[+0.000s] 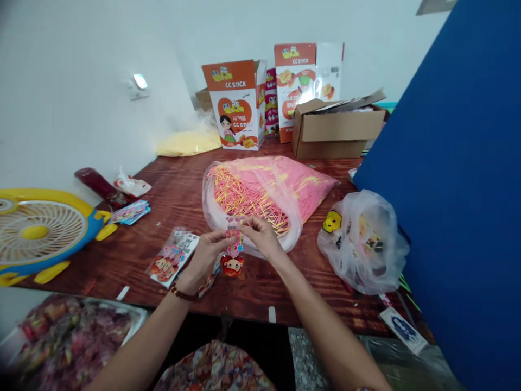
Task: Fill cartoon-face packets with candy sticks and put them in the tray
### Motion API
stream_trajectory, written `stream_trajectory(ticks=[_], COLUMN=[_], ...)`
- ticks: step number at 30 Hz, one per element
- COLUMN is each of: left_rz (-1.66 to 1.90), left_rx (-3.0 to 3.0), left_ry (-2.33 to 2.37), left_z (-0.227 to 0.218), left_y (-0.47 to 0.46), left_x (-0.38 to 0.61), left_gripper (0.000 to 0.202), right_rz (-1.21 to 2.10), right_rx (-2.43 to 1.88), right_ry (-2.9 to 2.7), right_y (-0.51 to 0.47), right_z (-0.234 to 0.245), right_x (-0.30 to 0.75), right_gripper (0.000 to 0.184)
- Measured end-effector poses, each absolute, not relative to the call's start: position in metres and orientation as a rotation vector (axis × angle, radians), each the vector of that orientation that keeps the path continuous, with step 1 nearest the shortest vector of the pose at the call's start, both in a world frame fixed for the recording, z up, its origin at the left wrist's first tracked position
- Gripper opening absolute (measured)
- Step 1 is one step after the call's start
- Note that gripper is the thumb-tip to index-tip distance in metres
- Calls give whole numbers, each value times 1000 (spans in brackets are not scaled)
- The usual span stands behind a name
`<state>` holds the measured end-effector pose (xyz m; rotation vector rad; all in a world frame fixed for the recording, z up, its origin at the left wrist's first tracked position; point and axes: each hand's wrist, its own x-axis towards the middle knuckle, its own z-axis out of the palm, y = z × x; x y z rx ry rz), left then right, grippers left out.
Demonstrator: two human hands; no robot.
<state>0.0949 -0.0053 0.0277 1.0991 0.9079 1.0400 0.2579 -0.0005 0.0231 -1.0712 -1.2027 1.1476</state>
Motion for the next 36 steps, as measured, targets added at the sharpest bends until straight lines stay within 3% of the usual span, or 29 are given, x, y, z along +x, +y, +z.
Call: stream_trajectory(ticks=[13, 18, 26, 31, 36], left_rz=[1131, 1131, 1071, 950, 757], left_rx=[1051, 1013, 1139, 1371, 1813], left_ry=[920, 904, 979, 1218, 1427], left_z=[26, 18, 22, 11, -17], left_y=[0, -1, 6, 4, -4], left_x=[49, 46, 11, -26, -32], left_gripper=[22, 20, 23, 27, 36], right_rz=[1140, 1241, 1100, 1201, 841], right_rx=[-1098, -1117, -1236, -1345, -1651], right_ry=[-1519, -1636, -1523, -1684, -2027], right_y=[17, 16, 30, 35, 28], right_z=[62, 55, 54, 24, 6], right_x=[229, 225, 206, 186, 182], right_gripper=[30, 34, 32, 34, 23])
